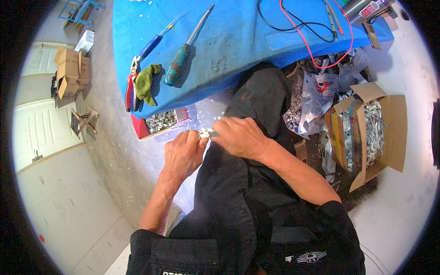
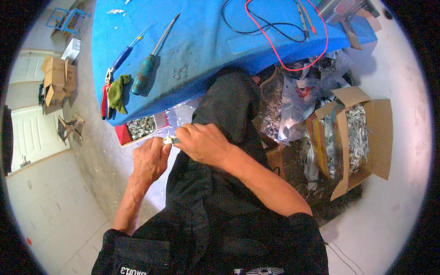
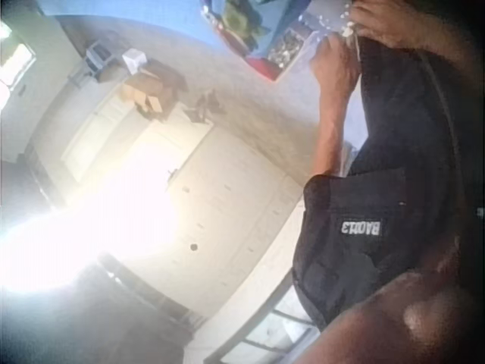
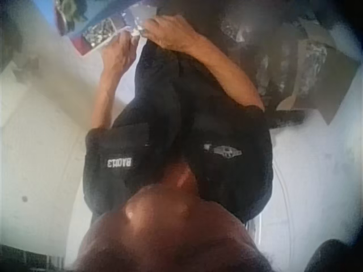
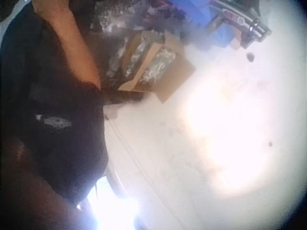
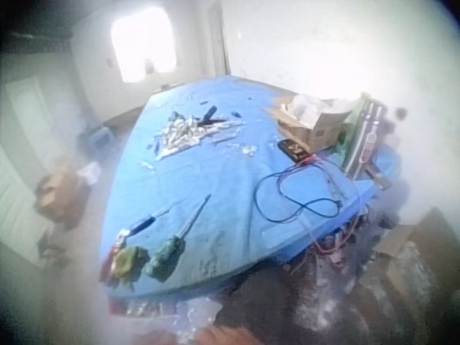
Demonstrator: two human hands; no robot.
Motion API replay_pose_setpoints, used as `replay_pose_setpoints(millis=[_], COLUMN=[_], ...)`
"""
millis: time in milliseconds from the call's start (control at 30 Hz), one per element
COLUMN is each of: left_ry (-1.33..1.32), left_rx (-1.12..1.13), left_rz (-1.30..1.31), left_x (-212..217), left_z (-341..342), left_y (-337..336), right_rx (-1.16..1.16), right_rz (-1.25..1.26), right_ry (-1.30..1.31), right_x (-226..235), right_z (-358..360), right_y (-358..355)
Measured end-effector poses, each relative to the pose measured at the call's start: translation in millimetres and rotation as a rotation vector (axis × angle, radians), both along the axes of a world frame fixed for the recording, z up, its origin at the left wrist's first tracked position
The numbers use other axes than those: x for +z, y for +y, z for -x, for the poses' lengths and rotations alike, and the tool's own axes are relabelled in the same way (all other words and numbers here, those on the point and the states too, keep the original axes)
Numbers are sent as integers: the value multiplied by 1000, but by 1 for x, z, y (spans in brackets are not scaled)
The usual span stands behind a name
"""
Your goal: The person manipulates small metal and plastic parts by hand, using a screwdriver and pliers to assemble components, and then tests a connection with a multimeter.
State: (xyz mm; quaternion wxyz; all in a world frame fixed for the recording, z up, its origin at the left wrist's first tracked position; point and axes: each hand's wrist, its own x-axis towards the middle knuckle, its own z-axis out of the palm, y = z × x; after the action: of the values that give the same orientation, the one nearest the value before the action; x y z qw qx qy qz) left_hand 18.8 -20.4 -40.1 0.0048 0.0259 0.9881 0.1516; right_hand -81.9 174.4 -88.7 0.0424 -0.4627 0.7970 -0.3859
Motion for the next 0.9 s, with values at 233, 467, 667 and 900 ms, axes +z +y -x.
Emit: replay_pose_setpoints(millis=[233, 467, 667, 900], left_ry=[-45, 23, 1, 27], left_rx=[44, 223, 298, 447], left_rz=[2, -51, -113, -251], left_x=[-13, -33, -40, -47], left_z=[-9, -22, -30, -36], left_y=[0, 19, 29, 45], right_rx=[-32, -43, -52, -44], right_rz=[-26, -46, -58, -74], right_ry=[45, 46, 41, 36], right_x=[-7, -6, -10, -6], right_z=[-7, -8, -12, -12], right_y=[-4, -5, -6, -11])
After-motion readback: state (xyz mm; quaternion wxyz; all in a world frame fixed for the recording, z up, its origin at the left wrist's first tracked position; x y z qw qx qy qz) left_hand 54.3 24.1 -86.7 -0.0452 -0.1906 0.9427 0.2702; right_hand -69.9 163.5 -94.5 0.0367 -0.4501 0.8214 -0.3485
